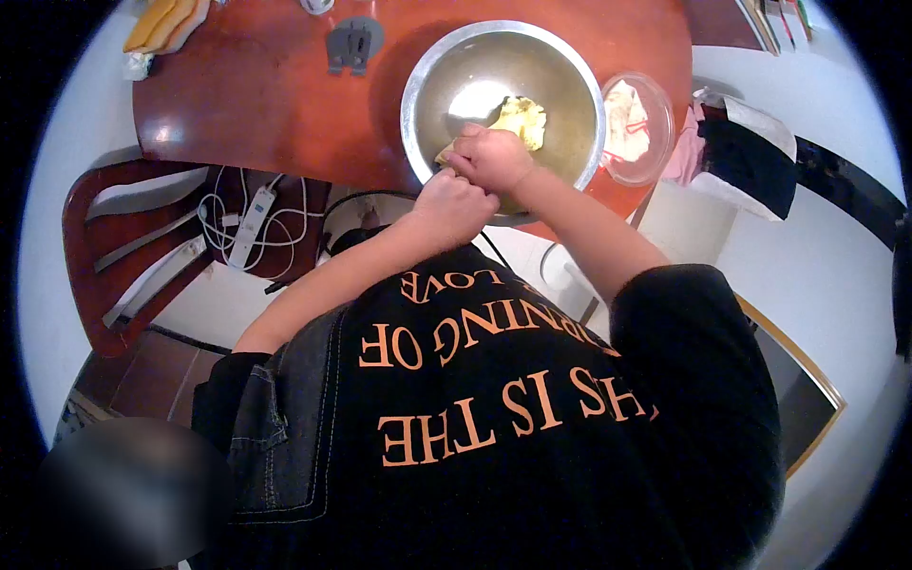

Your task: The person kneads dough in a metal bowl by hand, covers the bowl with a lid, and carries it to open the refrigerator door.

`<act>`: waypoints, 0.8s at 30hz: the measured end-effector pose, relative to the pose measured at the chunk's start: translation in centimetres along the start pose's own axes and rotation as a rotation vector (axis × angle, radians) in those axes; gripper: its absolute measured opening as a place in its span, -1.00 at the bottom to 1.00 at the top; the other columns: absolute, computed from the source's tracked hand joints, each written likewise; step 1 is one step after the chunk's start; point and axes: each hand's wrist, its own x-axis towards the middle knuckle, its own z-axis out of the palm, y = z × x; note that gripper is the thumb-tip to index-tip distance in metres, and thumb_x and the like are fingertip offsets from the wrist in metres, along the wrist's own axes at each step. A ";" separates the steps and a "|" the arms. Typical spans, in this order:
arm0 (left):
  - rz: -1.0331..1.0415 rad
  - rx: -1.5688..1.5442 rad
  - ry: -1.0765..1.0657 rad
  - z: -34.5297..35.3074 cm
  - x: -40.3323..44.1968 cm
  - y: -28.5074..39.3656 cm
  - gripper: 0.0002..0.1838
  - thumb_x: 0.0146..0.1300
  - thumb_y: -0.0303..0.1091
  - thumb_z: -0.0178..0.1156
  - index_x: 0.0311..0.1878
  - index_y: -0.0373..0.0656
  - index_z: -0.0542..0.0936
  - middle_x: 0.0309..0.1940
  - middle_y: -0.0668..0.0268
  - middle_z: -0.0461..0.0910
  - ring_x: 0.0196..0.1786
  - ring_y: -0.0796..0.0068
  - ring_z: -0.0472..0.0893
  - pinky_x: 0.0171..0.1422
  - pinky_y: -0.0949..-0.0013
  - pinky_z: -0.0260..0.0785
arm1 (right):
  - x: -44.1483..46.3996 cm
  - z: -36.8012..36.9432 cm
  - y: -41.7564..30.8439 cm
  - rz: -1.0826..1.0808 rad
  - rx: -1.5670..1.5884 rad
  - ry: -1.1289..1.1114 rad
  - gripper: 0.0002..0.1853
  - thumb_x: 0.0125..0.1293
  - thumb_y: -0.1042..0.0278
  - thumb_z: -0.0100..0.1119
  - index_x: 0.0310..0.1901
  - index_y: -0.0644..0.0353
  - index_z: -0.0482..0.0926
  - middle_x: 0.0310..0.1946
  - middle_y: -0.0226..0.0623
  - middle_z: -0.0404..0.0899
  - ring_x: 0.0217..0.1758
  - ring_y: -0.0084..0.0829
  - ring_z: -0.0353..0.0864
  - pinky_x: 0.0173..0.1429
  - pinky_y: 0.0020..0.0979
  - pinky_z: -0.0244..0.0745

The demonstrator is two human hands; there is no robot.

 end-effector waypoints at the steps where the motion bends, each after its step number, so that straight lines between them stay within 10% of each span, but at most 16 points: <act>1: -0.001 -0.011 0.005 0.2 0.0 0.0 -0.90 0.08 -0.30 0.15 -0.51 0.01 0.61 -0.64 0.31 0.62 -0.52 0.34 0.68 -0.28 0.27 0.46 | 0.2 0.9 0.1 -0.028 -0.020 0.062 -0.70 0.30 0.01 0.12 -0.39 -0.01 0.72 -0.31 -0.28 0.60 -0.28 -0.19 0.69 -0.20 -0.13 0.60; 9: -0.011 -0.053 0.094 1.2 0.0 -0.2 -0.86 0.07 -0.30 0.14 -0.57 0.00 0.57 -0.66 0.30 0.62 -0.56 0.36 0.65 -0.34 0.31 0.35 | 3.6 3.4 1.6 -0.060 -0.089 0.229 -0.72 0.29 0.02 0.12 -0.41 -0.01 0.67 -0.36 -0.25 0.57 -0.32 -0.21 0.68 -0.29 -0.17 0.59; 24: 0.002 0.014 -0.066 0.0 -0.1 -0.2 -0.89 0.14 -0.27 0.12 -0.44 0.02 0.60 -0.63 0.35 0.62 -0.48 0.35 0.67 -0.25 0.31 0.43 | 5.7 -0.3 3.1 0.076 0.114 0.094 -0.73 0.31 0.13 0.10 -0.08 0.05 0.63 -0.02 -0.16 0.58 0.08 -0.13 0.59 0.19 -0.12 0.48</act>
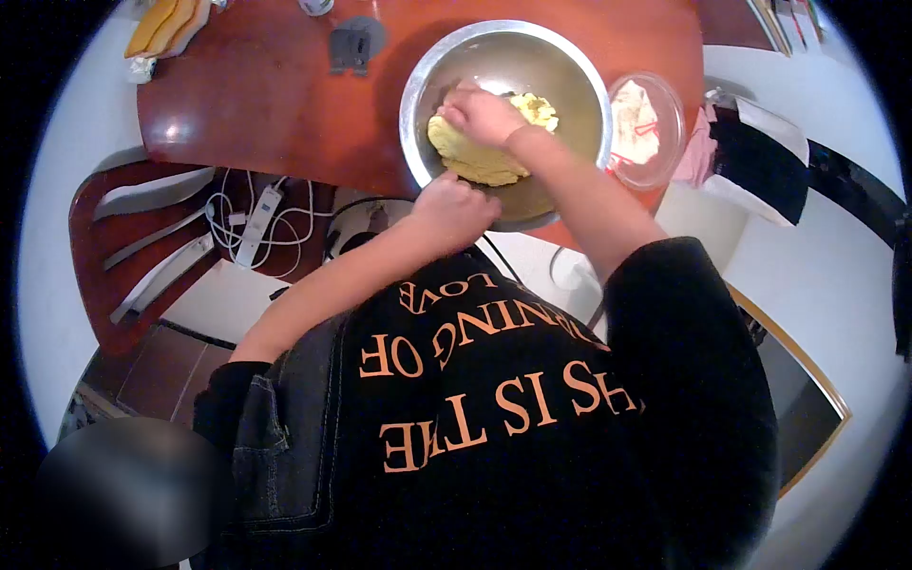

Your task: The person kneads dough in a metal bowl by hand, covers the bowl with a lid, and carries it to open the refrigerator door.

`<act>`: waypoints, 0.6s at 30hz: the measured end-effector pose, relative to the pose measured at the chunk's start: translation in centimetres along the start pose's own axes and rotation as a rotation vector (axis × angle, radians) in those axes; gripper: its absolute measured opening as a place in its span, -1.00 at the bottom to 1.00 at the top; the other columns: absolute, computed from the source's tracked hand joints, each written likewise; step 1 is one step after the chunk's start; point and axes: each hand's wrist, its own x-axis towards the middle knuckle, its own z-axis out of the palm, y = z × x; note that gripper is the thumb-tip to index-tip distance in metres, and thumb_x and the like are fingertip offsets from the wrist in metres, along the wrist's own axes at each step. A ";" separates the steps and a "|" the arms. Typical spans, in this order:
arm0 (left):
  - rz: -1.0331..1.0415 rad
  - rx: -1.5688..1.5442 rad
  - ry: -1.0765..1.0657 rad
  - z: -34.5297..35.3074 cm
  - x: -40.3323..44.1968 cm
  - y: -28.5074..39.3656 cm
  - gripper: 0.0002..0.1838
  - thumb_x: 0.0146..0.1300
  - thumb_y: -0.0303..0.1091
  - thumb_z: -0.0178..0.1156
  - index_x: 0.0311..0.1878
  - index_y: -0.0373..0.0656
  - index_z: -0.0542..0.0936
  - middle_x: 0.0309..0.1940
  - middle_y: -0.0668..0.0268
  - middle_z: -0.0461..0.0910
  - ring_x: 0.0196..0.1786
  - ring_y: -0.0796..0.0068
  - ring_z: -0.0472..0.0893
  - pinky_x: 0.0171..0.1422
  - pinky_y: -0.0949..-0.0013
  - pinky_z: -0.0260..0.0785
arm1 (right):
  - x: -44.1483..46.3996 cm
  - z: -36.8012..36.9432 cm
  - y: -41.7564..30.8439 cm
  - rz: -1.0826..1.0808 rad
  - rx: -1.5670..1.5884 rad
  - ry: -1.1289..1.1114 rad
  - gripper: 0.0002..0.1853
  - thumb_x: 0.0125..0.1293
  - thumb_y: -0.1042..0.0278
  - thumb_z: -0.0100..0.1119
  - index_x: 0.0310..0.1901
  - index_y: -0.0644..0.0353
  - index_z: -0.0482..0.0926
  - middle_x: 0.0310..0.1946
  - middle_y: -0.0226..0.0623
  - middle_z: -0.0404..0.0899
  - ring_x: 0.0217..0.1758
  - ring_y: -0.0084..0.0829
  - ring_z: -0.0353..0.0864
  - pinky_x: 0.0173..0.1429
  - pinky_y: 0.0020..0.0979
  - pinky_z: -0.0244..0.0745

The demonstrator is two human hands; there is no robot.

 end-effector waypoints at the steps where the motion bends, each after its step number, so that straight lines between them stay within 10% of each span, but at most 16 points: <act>1: -0.007 -0.009 -0.008 -0.3 0.1 0.1 -0.88 0.14 -0.27 0.12 -0.43 0.01 0.61 -0.62 0.34 0.63 -0.47 0.35 0.68 -0.24 0.31 0.44 | -0.4 -1.8 -0.2 -0.004 0.074 -0.008 -0.71 0.31 0.16 0.10 -0.02 0.05 0.63 0.03 -0.14 0.58 0.15 -0.12 0.56 0.24 -0.12 0.46; 11: -0.052 0.016 -0.048 0.1 0.4 0.5 -0.86 0.15 -0.24 0.12 -0.40 0.03 0.65 -0.60 0.31 0.65 -0.47 0.35 0.70 -0.20 0.25 0.49 | -0.7 -4.8 2.4 0.324 -0.459 -0.485 -0.26 0.00 0.28 0.26 0.32 0.21 0.38 0.27 0.09 0.38 0.42 0.01 0.29 0.48 -0.13 0.21; 18: -0.056 -0.007 0.070 0.9 0.2 0.5 -0.88 0.07 -0.29 0.15 -0.49 0.03 0.64 -0.63 0.32 0.63 -0.52 0.36 0.67 -0.24 0.25 0.49 | -5.9 -1.7 -2.7 0.279 -0.636 -0.329 -0.44 0.16 0.27 0.19 0.20 0.31 0.44 0.20 -0.02 0.45 0.39 0.03 0.32 0.38 -0.05 0.31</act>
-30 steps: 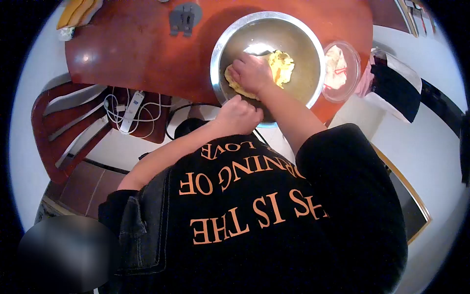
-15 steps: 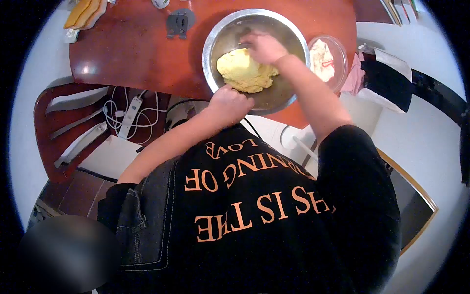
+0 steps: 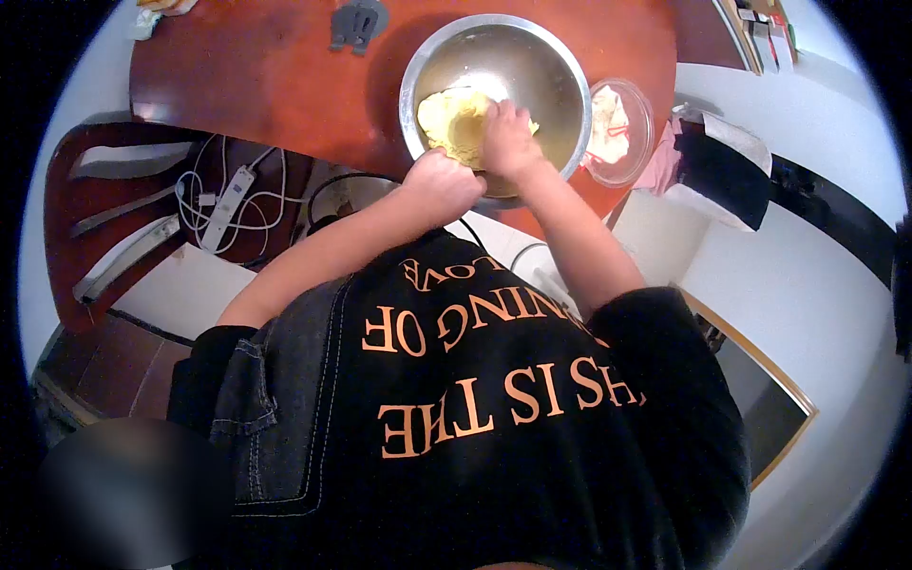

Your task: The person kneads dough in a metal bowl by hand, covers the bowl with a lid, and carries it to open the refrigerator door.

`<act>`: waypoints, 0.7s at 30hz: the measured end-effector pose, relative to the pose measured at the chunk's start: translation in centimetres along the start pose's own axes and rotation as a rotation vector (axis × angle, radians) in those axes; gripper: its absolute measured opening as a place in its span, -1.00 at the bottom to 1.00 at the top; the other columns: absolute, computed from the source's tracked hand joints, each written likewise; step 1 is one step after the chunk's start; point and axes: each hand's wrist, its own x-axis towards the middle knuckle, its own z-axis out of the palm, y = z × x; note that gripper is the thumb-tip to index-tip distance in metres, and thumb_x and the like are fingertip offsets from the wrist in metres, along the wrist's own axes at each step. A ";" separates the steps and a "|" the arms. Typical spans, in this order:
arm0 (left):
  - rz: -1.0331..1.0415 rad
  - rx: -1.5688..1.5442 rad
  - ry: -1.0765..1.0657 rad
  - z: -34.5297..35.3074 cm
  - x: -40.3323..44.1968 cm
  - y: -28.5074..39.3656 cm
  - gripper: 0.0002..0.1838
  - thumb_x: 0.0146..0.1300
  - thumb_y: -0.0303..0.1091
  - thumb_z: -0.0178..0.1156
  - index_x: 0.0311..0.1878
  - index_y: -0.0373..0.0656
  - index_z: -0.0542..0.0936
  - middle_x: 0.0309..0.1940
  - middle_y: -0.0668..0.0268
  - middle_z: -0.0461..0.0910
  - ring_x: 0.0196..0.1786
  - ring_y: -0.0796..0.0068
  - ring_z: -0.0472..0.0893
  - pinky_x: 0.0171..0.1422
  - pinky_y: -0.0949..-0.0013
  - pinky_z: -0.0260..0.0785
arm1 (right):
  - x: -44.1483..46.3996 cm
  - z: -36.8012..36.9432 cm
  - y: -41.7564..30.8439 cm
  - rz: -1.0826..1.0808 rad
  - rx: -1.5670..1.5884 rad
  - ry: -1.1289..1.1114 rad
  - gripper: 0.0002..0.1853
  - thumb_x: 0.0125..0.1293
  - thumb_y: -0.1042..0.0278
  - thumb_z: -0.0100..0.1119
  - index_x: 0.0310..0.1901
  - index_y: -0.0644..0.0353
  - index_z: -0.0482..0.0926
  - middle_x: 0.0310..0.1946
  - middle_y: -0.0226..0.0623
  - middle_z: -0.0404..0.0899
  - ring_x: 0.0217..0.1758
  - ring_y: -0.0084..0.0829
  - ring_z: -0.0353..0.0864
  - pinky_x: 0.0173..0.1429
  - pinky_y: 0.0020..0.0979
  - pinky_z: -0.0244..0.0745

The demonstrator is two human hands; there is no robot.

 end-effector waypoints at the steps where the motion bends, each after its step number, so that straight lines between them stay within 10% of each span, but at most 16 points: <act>1: 0.005 -0.008 -0.002 0.0 0.0 0.0 -0.89 0.07 -0.29 0.15 -0.49 0.03 0.65 -0.63 0.32 0.64 -0.52 0.36 0.67 -0.24 0.25 0.49 | -0.7 2.5 -0.4 0.002 0.063 0.113 -0.47 0.18 0.24 0.18 0.17 0.30 0.47 0.18 -0.02 0.47 0.35 0.02 0.37 0.33 -0.04 0.37; 6: 0.018 -0.017 0.046 -0.4 -0.2 0.0 -0.85 0.03 -0.31 0.19 -0.59 0.03 0.68 -0.62 0.31 0.66 -0.51 0.37 0.68 -0.33 0.28 0.48 | 0.9 -1.4 3.3 0.037 0.341 0.126 -0.66 0.34 0.18 -0.01 -0.01 0.14 0.63 -0.05 0.12 0.60 0.01 0.04 0.64 0.10 -0.04 0.55; 21: 0.029 -0.052 0.031 -0.1 0.0 -0.2 -0.84 0.06 -0.29 0.18 -0.58 0.05 0.67 -0.63 0.33 0.66 -0.54 0.40 0.69 -0.38 0.31 0.47 | -0.7 0.0 0.9 -0.053 0.496 0.242 -0.68 0.34 -0.03 0.09 -0.18 0.06 0.60 -0.26 -0.09 0.65 -0.13 -0.03 0.66 0.02 -0.05 0.54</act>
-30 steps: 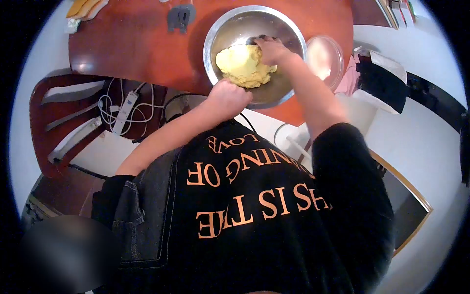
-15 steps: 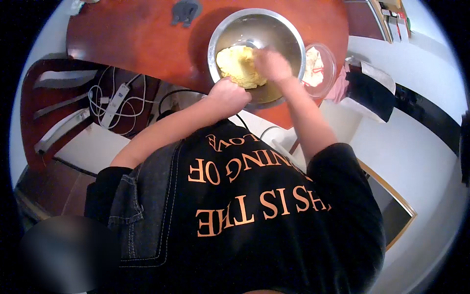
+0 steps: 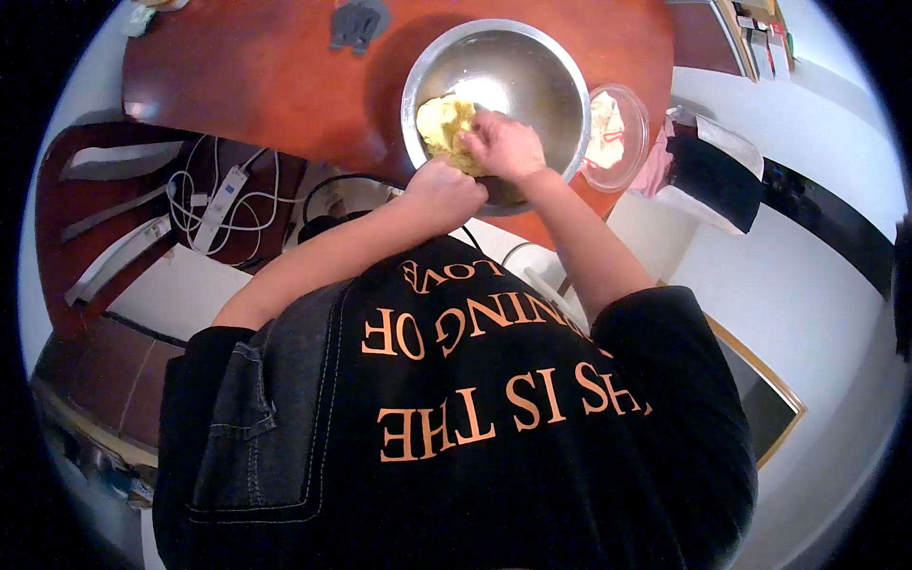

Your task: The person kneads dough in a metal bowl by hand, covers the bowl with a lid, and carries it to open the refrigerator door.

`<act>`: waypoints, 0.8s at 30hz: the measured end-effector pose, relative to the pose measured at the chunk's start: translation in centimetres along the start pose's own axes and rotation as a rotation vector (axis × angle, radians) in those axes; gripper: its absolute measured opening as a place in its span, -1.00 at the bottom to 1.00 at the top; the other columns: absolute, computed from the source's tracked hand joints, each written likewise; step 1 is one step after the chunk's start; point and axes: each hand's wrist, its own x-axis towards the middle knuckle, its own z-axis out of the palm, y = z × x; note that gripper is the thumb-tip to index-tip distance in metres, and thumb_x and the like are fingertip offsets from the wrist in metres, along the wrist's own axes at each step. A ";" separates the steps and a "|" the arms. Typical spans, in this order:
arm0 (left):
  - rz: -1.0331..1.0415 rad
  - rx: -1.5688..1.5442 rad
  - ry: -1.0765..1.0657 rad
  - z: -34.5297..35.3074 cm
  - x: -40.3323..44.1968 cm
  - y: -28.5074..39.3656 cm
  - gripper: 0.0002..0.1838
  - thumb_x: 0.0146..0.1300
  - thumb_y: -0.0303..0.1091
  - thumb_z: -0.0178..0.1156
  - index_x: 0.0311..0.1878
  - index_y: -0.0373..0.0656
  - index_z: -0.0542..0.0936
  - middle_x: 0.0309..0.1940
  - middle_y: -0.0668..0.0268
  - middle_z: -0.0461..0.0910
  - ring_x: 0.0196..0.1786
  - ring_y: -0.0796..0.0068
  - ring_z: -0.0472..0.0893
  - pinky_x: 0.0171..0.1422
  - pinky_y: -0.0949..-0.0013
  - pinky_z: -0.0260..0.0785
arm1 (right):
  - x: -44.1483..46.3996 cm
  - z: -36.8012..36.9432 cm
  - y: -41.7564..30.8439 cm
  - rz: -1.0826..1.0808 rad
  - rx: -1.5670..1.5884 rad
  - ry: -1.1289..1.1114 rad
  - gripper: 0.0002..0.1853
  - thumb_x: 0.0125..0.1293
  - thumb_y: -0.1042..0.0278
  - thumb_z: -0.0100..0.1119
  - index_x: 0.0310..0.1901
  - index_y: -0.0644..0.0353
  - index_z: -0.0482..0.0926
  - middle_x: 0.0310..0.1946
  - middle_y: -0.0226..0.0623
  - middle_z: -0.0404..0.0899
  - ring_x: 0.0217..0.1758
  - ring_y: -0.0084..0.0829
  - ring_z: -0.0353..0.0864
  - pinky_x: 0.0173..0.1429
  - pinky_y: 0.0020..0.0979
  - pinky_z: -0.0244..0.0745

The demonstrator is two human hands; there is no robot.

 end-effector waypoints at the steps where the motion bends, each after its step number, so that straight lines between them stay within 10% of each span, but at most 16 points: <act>1: 0.004 -0.008 0.007 0.1 0.0 0.0 -0.86 0.06 -0.30 0.17 -0.56 0.04 0.66 -0.64 0.33 0.66 -0.55 0.39 0.68 -0.36 0.32 0.46 | -0.2 0.6 -0.4 -0.011 0.003 0.007 -0.69 0.32 -0.01 0.13 -0.24 0.07 0.61 -0.31 -0.12 0.64 -0.18 -0.05 0.67 -0.03 -0.05 0.56; 24: -0.006 0.037 -0.009 0.2 -0.2 -0.1 -0.89 0.07 -0.27 0.14 -0.51 0.01 0.57 -0.67 0.36 0.60 -0.56 0.39 0.64 -0.29 0.34 0.37 | 5.4 3.8 1.2 0.044 0.087 0.021 -0.61 0.38 -0.09 0.04 -0.11 0.09 0.57 -0.27 -0.17 0.70 -0.13 -0.07 0.68 -0.04 -0.09 0.57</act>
